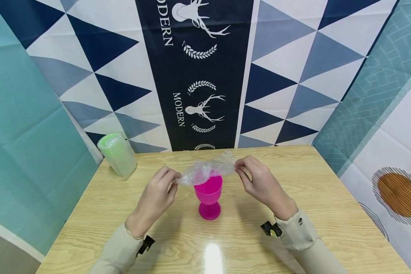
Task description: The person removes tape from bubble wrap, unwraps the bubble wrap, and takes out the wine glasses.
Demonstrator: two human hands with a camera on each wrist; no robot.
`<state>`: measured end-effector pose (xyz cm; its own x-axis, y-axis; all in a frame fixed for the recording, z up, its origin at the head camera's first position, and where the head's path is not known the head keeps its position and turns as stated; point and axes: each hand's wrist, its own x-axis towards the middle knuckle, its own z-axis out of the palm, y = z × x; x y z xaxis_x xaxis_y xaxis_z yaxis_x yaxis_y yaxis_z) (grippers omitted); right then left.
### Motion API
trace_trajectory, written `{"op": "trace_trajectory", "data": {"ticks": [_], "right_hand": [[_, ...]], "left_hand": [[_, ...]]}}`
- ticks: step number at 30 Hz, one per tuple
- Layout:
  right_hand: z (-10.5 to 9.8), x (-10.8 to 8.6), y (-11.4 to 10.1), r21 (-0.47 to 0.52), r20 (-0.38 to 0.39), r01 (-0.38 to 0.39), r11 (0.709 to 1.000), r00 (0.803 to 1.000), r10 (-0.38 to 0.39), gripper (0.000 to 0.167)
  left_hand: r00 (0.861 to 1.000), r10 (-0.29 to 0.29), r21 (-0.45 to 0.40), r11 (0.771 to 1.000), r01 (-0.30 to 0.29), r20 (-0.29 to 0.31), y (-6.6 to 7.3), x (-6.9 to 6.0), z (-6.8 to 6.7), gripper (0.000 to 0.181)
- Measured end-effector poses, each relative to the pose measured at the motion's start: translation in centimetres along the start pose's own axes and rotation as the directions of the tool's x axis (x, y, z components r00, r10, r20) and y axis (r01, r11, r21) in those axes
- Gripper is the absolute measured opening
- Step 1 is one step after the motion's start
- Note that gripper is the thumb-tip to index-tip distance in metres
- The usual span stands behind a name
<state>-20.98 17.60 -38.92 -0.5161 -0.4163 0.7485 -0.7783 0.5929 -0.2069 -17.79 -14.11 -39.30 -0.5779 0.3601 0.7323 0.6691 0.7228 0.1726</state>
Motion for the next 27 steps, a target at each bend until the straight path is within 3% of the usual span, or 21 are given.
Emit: {"op": "trace_trajectory", "data": {"ticks": [5, 16, 22, 27], "right_hand": [[-0.2, 0.0, 0.1, 0.010, 0.004, -0.013, 1.000, 1.000, 0.013, 0.024], [-0.3, 0.0, 0.1, 0.028, 0.004, -0.011, 1.000, 1.000, 0.011, 0.023], [-0.1, 0.0, 0.1, 0.027, -0.004, 0.013, 1.000, 1.000, -0.013, 0.027], [0.0, 0.1, -0.1, 0.029, -0.012, 0.009, 1.000, 1.000, -0.008, 0.029]], "left_hand": [[1.000, -0.029, -0.037, 0.999, 0.029, 0.001, -0.3, -0.2, -0.1, 0.027], [0.999, -0.037, -0.073, 0.997, 0.036, -0.015, -0.7, -0.5, -0.3, 0.028], [0.998, -0.038, -0.073, 0.996, 0.042, 0.057, -0.2, 0.0, -0.8, 0.025], [0.989, -0.037, -0.097, 0.994, 0.051, 0.140, 0.6, 0.4, -1.2, 0.037]]}}
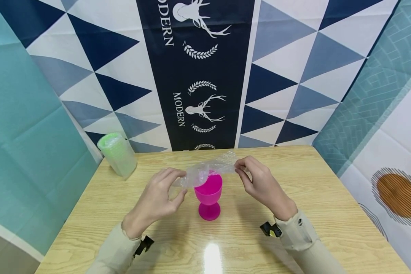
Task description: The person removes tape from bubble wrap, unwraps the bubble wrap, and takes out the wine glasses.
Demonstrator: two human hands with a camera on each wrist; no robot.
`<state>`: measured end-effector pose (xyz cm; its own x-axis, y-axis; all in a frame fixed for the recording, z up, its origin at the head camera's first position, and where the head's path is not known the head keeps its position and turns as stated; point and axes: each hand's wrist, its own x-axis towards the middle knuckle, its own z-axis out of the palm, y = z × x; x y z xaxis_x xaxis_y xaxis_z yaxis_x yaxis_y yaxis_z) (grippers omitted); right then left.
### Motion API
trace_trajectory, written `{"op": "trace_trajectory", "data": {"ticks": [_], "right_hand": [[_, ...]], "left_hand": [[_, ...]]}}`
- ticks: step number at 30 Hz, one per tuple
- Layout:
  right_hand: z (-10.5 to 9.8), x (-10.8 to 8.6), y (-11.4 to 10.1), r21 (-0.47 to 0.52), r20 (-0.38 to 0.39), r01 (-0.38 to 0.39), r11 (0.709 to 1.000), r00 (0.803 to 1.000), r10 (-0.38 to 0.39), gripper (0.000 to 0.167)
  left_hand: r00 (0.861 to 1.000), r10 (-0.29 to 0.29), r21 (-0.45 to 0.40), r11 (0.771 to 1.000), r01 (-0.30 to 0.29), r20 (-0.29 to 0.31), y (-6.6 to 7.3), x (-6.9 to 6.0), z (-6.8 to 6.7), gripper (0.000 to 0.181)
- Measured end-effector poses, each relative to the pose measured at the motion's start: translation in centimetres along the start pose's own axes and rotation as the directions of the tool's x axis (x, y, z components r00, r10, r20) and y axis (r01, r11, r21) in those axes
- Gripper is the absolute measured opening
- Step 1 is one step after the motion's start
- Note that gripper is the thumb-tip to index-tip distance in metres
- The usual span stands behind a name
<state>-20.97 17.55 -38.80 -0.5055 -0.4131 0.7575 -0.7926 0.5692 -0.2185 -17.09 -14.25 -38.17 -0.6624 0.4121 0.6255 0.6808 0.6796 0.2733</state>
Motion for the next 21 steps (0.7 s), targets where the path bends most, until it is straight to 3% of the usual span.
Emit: {"op": "trace_trajectory", "data": {"ticks": [6, 10, 14, 21], "right_hand": [[0.1, 0.0, -0.1, -0.001, 0.000, -0.002, 1.000, 1.000, 0.002, 0.025], [0.1, 0.0, -0.1, -0.011, 0.000, 0.000, 1.000, 1.000, 0.000, 0.025], [0.0, -0.1, 0.0, -0.014, -0.007, -0.003, 1.000, 1.000, 0.003, 0.026], [-0.2, -0.4, 0.4, -0.010, -0.005, -0.004, 1.000, 1.000, 0.004, 0.026]], "left_hand": [[1.000, 0.012, -0.121, 0.993, -0.014, -0.015, 0.8, 0.5, 0.2, 0.043], [0.995, 0.065, -0.184, 0.980, -0.077, -0.073, 1.2, 1.0, 0.3, 0.040], [0.982, 0.122, -0.156, 0.977, -0.144, -0.142, 1.3, 1.2, 0.4, 0.033], [0.969, 0.144, -0.094, 0.982, -0.165, -0.200, 1.1, 1.2, 0.3, 0.030]]}}
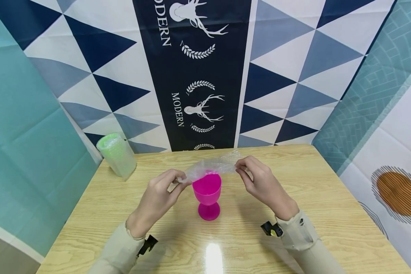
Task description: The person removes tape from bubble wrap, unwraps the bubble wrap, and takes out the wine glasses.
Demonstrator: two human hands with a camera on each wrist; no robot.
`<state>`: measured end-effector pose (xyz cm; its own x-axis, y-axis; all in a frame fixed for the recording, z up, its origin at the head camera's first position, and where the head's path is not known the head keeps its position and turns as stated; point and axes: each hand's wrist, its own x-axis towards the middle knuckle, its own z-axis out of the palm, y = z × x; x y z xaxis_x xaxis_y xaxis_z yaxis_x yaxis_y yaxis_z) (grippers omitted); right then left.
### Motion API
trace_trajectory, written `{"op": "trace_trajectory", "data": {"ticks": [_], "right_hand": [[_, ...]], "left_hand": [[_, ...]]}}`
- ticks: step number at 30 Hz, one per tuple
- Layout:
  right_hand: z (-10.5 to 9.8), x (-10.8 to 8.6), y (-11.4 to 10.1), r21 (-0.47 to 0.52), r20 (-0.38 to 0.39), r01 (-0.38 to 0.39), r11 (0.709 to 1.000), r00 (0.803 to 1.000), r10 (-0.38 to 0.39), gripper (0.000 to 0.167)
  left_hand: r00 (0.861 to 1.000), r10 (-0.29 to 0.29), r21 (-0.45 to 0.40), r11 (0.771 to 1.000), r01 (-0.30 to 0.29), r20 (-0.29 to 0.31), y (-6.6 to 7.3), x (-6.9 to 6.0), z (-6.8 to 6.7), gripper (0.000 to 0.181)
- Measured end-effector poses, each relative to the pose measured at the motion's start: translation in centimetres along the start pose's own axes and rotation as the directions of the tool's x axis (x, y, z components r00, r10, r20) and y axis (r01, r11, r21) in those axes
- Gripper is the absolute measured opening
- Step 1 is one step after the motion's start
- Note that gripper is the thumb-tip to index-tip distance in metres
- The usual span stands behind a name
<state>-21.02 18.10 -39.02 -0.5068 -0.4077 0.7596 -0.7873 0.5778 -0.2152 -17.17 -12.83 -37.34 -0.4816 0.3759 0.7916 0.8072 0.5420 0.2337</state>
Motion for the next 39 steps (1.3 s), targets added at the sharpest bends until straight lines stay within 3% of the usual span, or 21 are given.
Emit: {"op": "trace_trajectory", "data": {"ticks": [7, 13, 21, 28, 39], "right_hand": [[-0.4, -0.1, -0.1, -0.004, 0.029, -0.024, 1.000, 0.999, 0.024, 0.023], [-0.6, -0.1, 0.0, -0.015, 0.032, -0.028, 0.999, 0.999, 0.028, 0.022], [-0.7, -0.6, 0.1, -0.023, 0.074, -0.049, 0.999, 0.996, 0.051, 0.042], [-1.0, -1.8, 0.8, -0.042, 0.153, -0.104, 0.994, 0.982, 0.109, 0.046], [-1.0, -4.6, 2.6, -0.090, 0.192, -0.187, 0.978, 0.961, 0.201, 0.041]], "left_hand": [[0.997, -0.003, 0.013, 1.000, 0.004, -0.071, -0.3, 0.0, -0.2, 0.024], [0.995, -0.015, 0.011, 1.000, 0.016, -0.097, -0.4, -0.1, -0.4, 0.023], [0.994, -0.027, 0.026, 0.999, 0.030, -0.110, -0.6, -0.2, -0.7, 0.026], [0.991, -0.033, 0.025, 0.999, 0.036, -0.128, -0.8, -0.3, -1.0, 0.026], [0.974, -0.075, 0.023, 0.996, 0.081, -0.212, -1.4, -0.7, -2.0, 0.024]]}}
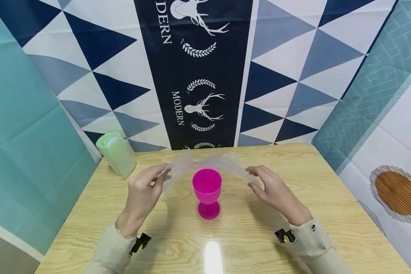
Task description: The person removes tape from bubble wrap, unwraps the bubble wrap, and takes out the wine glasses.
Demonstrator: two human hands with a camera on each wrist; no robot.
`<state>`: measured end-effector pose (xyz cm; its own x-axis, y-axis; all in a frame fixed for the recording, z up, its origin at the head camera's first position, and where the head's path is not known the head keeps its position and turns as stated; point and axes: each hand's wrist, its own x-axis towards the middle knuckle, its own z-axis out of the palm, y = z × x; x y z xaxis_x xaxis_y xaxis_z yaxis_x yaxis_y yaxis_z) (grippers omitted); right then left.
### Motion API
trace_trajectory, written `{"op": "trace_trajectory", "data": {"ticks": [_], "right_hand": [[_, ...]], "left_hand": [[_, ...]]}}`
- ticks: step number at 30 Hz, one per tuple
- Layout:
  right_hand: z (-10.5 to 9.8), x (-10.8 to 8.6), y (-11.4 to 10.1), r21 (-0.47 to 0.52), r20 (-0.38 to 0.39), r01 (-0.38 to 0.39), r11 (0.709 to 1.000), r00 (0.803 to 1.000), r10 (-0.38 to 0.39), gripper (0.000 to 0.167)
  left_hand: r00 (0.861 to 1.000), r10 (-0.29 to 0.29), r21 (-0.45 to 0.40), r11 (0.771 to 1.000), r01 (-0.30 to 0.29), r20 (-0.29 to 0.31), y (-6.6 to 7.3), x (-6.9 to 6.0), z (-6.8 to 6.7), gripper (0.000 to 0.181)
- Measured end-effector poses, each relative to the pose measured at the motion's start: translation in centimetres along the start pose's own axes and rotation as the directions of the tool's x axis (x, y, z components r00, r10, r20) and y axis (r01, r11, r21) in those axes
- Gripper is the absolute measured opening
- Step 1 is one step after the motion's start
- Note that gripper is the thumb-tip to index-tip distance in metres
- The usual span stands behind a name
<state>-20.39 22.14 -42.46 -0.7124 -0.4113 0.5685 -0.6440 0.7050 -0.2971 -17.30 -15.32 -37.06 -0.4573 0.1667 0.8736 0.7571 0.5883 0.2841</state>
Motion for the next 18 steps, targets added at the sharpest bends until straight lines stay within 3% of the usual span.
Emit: {"op": "trace_trajectory", "data": {"ticks": [7, 13, 18], "right_hand": [[0.2, -1.4, 1.4, -0.098, -0.019, -0.034, 0.995, 0.999, 0.033, 0.025], [-0.7, -1.6, 1.9, -0.074, -0.041, -0.114, 0.991, 0.993, 0.111, 0.015], [-1.5, -1.5, 2.1, -0.064, -0.094, -0.125, 0.990, 0.988, 0.119, 0.015]], "left_hand": [[0.997, 0.031, 0.031, 0.999, -0.029, -0.066, -0.5, 0.2, -1.0, 0.027], [0.996, 0.043, 0.038, 0.998, -0.040, -0.078, -0.9, 0.2, -1.3, 0.033], [0.997, 0.041, 0.085, 0.996, -0.037, -0.058, -1.4, 0.1, -1.3, 0.025]]}}
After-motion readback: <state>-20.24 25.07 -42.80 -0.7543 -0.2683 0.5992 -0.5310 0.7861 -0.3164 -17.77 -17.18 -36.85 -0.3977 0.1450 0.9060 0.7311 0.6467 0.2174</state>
